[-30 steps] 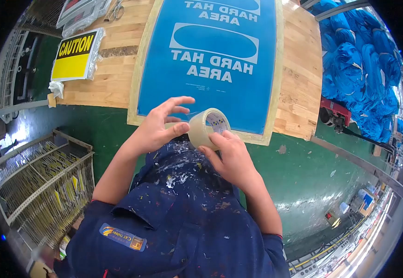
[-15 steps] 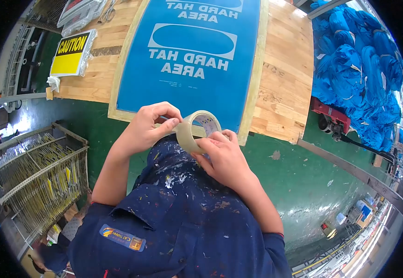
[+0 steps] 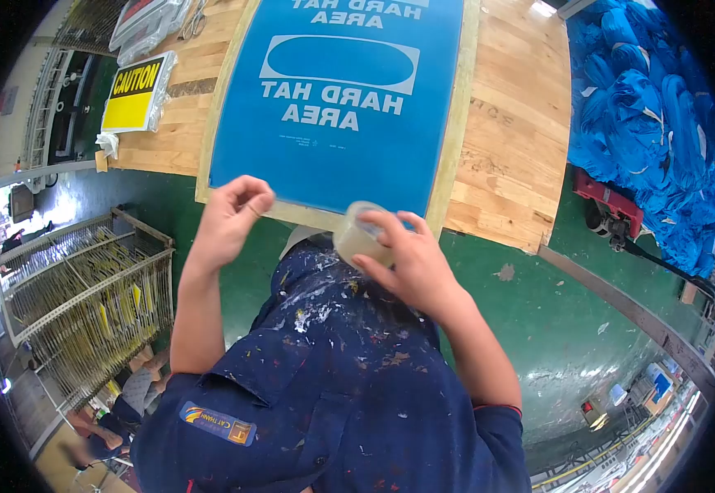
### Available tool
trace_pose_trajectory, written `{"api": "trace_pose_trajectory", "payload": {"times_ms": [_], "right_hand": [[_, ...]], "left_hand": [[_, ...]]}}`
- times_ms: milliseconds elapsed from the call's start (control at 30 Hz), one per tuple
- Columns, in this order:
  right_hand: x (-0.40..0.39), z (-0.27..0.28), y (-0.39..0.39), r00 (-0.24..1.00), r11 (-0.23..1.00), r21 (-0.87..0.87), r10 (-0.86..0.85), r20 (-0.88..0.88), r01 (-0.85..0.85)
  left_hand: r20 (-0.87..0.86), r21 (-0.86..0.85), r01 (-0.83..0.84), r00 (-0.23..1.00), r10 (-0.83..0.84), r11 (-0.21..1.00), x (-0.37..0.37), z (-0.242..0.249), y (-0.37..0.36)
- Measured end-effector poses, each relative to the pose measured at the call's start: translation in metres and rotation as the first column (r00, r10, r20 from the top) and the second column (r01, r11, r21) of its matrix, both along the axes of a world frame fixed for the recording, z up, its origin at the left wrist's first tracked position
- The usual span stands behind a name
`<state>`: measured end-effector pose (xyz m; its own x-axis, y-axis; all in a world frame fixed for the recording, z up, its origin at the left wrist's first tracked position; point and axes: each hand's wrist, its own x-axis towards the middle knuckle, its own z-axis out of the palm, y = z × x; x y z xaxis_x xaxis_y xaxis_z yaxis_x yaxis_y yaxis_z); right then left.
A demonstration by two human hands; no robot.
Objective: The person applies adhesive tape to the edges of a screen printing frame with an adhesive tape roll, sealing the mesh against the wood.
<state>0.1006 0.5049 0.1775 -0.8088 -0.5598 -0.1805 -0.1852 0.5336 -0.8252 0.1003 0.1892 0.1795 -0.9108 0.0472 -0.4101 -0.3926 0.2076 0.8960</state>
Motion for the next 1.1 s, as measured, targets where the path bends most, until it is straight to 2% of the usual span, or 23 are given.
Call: {"api": "trace_pose_trajectory", "payload": {"times_ms": [100, 133, 233, 300, 400, 500, 567, 667, 767, 833, 967, 1100], "right_hand": [[-0.003, 0.010, 0.021, 0.934, 0.997, 0.051, -0.072, 0.350, 0.057], [0.005, -0.004, 0.029, 0.948, 0.995, -0.056, -0.060, 0.312, 0.081], [-0.003, -0.026, 0.063, 0.942, 0.998, 0.058, -0.001, 0.337, -0.020], [-0.011, -0.038, 0.088, 0.971, 0.977, 0.205, -0.001, 0.240, -0.050], [-0.022, -0.058, 0.124, 0.994, 0.826, 0.555, 0.053, 0.100, -0.100], [-0.024, -0.084, 0.146, 0.998, 0.701, 0.712, 0.063, -0.004, -0.041], [-0.023, -0.092, 0.141, 0.996, 0.698, 0.715, 0.084, -0.032, -0.036], [-0.017, -0.094, 0.128, 0.994, 0.760, 0.650, 0.082, -0.070, -0.017], [-0.013, -0.097, 0.130, 0.993, 0.844, 0.535, 0.083, -0.088, -0.023], [-0.010, -0.096, 0.140, 0.989, 0.855, 0.519, 0.080, -0.125, -0.004], [-0.011, -0.085, 0.147, 0.999, 0.804, 0.594, 0.050, -0.021, -0.028], [-0.026, -0.039, 0.147, 0.994, 0.735, 0.678, 0.056, -0.098, 0.026]], "left_hand": [[0.003, -0.115, -0.145, 0.989, 0.147, 0.983, -0.004, -0.024, -0.048], [0.018, -0.141, -0.162, 0.986, 0.166, 0.977, -0.006, -0.034, -0.071], [0.048, -0.156, -0.153, 0.986, 0.162, 0.976, -0.008, -0.065, -0.138], [-0.014, -0.278, -0.156, 0.987, 0.158, 0.948, -0.004, -0.098, -0.189], [-0.034, -0.414, -0.209, 0.976, 0.214, 0.886, 0.008, -0.140, -0.254], [0.009, -0.438, -0.212, 0.971, 0.241, 0.873, 0.014, -0.171, -0.280], [0.026, -0.420, -0.202, 0.972, 0.234, 0.885, 0.012, -0.194, -0.288], [0.013, -0.526, -0.219, 0.964, 0.265, 0.822, 0.010, -0.198, -0.291], [0.202, -0.464, -0.206, 0.923, 0.329, 0.862, 0.014, -0.195, -0.293], [0.139, -0.452, -0.211, 0.943, 0.301, 0.867, 0.020, -0.200, -0.299], [0.096, -0.457, -0.218, 0.952, 0.292, 0.862, 0.019, -0.188, -0.297], [-0.093, -0.400, -0.373, 0.925, 0.368, 0.837, 0.012, -0.159, -0.302]]}}
